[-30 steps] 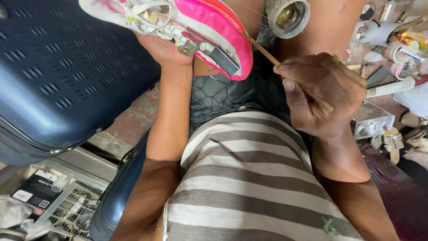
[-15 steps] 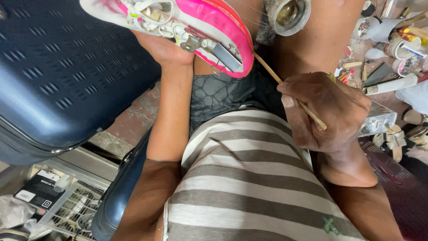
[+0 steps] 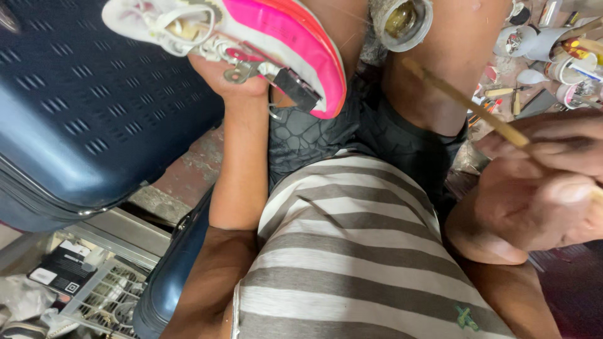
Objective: The person holds a white and pink sneaker on their lap and uses a small brush to apply pink paint along the sole edge. They repeatedly dip the brush into a container and carefully paint the shoe's perimeter.
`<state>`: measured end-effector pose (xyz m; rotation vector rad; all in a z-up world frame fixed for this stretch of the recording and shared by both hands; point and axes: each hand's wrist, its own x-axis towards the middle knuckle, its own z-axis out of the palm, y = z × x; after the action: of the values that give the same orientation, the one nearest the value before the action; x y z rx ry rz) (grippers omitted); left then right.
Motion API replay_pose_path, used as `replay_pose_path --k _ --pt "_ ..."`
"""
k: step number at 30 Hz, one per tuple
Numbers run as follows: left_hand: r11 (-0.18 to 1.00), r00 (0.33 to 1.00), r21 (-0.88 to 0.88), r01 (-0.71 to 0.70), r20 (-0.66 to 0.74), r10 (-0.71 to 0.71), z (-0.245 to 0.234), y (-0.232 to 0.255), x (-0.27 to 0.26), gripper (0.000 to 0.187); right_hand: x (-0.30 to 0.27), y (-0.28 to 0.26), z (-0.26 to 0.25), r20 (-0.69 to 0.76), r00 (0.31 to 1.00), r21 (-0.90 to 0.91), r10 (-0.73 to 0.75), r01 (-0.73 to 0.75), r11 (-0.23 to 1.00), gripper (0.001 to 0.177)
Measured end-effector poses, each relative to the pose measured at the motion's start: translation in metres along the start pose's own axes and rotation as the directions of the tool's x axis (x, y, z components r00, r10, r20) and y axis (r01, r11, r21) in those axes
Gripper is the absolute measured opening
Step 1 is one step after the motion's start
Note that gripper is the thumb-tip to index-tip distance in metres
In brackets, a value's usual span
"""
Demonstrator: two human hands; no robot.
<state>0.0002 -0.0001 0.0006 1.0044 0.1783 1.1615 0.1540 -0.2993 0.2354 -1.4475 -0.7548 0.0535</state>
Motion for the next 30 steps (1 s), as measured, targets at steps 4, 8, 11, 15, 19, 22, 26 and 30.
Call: replay_pose_path --k 4,8,11,15,19,22,26,30 --pt "0.995 0.993 -0.088 0.054 -0.097 -0.063 0.001 0.009 0.006 0.075 -0.005 0.012 0.003 -0.136 0.990 -0.001 0.027 -0.028 1.000 0.036" --pt "0.996 0.993 -0.078 0.051 -0.104 -0.059 0.009 0.021 0.024 0.075 0.005 0.006 0.012 -0.142 0.972 0.029 0.188 -0.185 0.982 0.034" --pt "0.988 0.987 -0.126 0.095 -0.114 -0.109 0.024 0.032 0.042 0.075 0.015 -0.002 0.025 -0.081 0.921 0.122 0.380 -0.370 0.921 0.037" --pt "0.966 0.976 -0.212 0.145 -0.130 -0.176 0.049 0.044 0.061 0.076 0.028 0.010 0.060 0.282 0.765 0.262 0.579 -0.642 0.720 0.046" --pt "0.935 0.967 -0.306 0.177 -0.123 -0.224 0.073 0.053 0.077 0.076 0.039 0.018 0.079 0.589 0.640 0.234 0.494 -0.720 0.653 0.042" --pt "0.910 0.958 -0.363 0.198 -0.124 -0.258 0.084 0.061 0.085 0.076 0.042 0.017 0.088 0.614 0.564 0.202 0.553 -0.789 0.581 0.044" --pt "0.873 0.945 -0.442 0.207 -0.141 -0.296 0.096 0.065 0.087 0.077 0.050 0.017 0.088 0.615 0.559 0.123 0.556 -0.764 0.633 0.045" --pt "0.860 0.937 -0.470 0.197 -0.167 -0.306 0.100 0.070 0.084 0.078 0.050 0.018 0.087 0.654 0.526 0.178 0.544 -0.806 0.565 0.033"
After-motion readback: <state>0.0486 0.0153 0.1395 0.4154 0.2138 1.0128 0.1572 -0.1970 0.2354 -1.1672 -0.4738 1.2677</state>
